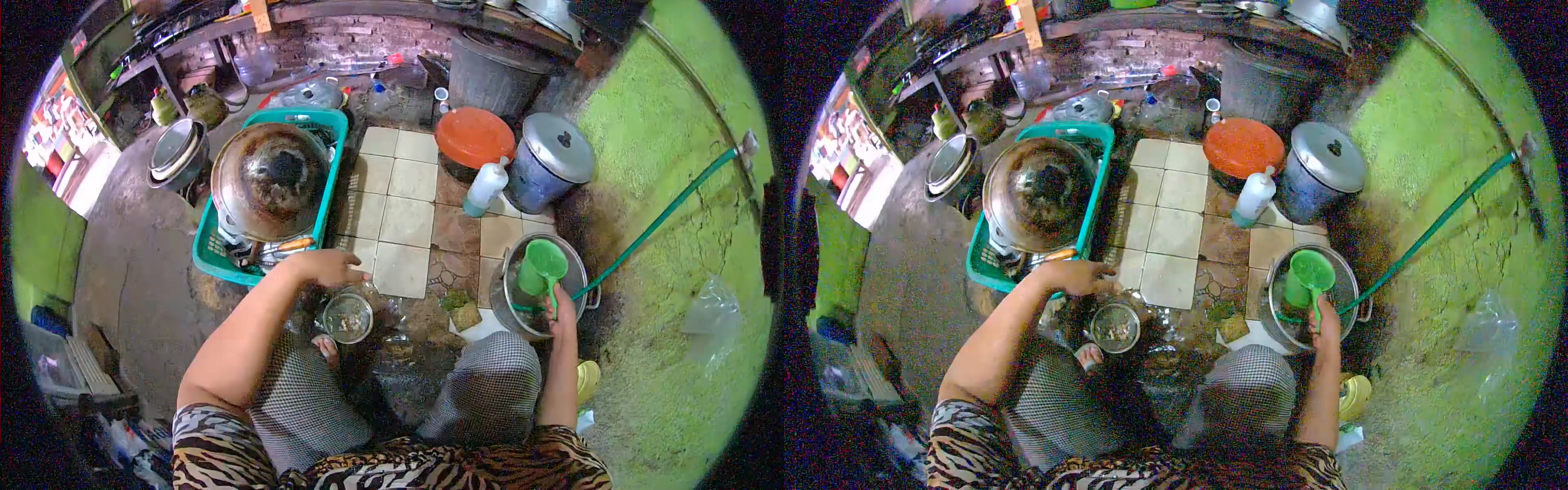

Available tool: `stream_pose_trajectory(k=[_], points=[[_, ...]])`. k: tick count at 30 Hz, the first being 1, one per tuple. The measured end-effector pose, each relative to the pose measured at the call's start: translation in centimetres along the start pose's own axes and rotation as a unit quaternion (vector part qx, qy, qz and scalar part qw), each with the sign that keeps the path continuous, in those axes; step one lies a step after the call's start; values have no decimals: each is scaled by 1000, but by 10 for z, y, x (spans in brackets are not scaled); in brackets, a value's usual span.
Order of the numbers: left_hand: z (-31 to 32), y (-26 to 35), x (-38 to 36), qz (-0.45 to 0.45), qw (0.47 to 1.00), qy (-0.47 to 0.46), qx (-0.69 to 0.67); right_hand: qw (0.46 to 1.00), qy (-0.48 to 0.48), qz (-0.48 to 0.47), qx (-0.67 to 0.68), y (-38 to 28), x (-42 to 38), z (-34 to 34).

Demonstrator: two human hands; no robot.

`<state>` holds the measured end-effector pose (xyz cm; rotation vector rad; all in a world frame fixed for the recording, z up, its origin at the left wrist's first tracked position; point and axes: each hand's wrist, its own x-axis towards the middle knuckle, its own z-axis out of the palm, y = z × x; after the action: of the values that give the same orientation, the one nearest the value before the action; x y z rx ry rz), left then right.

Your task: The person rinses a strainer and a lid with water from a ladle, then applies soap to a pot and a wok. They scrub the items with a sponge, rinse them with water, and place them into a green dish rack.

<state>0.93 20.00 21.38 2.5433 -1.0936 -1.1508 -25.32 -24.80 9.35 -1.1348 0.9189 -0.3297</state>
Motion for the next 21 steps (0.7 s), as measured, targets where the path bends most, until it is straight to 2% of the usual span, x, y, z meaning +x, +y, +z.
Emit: stream_pose_trajectory(k=[5, 8, 12, 13, 15, 16, 17, 19, 21], points=[[-1, 6, -10, 58, 997, 44, -34, 996, -26, -42, -71, -77, -23, 61], [-5, 15, -26, 141, 986, 69, -58, 996, -39, -39, -64, -102, -7, 106], [-14, 20, -53, 181, 976, 78, -89, 990, -119, -33, -61, -131, 56, 169], [-10, 16, -54, 204, 967, 109, -106, 989, -131, -32, -56, -137, 75, 189], [-25, 21, -65, 193, 972, 67, -116, 986, -145, -35, -76, -148, 109, 232], [-16, 13, -58, 245, 957, 113, -107, 982, -158, -48, -94, -154, 124, 255], [-9, 9, -56, 244, 957, 113, -110, 977, -172, -61, -112, -158, 140, 279], [-3, 2, -51, 295, 913, 168, -225, 976, -159, -70, -134, -165, 173, 324], [-9, 0, -51, 292, 919, 163, -211, 964, -130, -114, -201, -169, 219, 362]])
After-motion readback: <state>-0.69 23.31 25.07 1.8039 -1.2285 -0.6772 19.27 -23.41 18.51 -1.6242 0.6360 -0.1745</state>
